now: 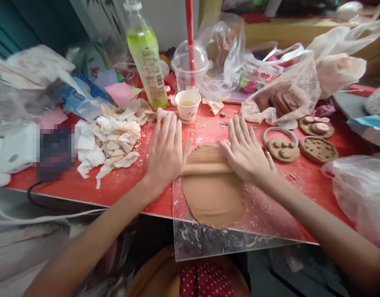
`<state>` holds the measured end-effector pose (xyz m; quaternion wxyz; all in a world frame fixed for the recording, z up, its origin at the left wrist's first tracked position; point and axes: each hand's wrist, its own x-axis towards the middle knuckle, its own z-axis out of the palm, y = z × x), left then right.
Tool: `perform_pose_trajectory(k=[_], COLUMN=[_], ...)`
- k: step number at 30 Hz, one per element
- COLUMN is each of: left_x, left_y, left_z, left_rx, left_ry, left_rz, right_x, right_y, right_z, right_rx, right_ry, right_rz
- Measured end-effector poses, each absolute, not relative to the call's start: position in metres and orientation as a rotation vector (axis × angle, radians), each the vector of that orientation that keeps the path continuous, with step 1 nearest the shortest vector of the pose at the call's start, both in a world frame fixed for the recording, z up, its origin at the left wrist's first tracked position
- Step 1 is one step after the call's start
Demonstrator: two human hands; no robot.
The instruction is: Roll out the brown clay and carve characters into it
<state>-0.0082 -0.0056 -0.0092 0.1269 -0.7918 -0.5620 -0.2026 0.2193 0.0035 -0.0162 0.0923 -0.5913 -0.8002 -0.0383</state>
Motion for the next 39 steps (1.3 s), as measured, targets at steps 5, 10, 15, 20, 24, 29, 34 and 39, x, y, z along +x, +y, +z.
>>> perform_pose_trajectory(k=[5,10,15,20,24,29,34,39], left_x=[-0.009,-0.007,-0.008,-0.005,-0.002,-0.001,0.000,0.003], left_y=[-0.029,-0.029,-0.046,-0.035,-0.039,-0.033,-0.029,-0.027], left_z=[-0.015,-0.010,-0.009,-0.009,-0.009,-0.008,-0.008,-0.005], left_rx=[-2.491,-2.603,-2.718,-2.709,-2.739,-2.794,-2.847,-2.779], left_ry=[-1.545,-1.715,-1.588,-1.733,-1.704,-1.750,-1.751,-1.638], left_rz=[-0.429,-0.351,-0.321,-0.312,-0.392,-0.407,-0.307,-0.420], right_x=[0.227,0.229,0.231,0.226,0.225,0.222,0.223,0.223], right_y=[-0.017,-0.013,-0.026,-0.014,-0.022,-0.020,-0.014,-0.014], right_z=[-0.019,-0.015,-0.008,-0.008,-0.006,-0.004,-0.007,-0.007], right_rx=[-1.517,-1.598,-1.543,-1.632,-1.614,-1.630,-1.610,-1.587], right_ry=[-2.470,-2.529,-2.604,-2.606,-2.579,-2.627,-2.634,-2.632], right_rz=[-0.253,-0.032,-0.002,0.064,-0.029,-0.010,-0.014,-0.057])
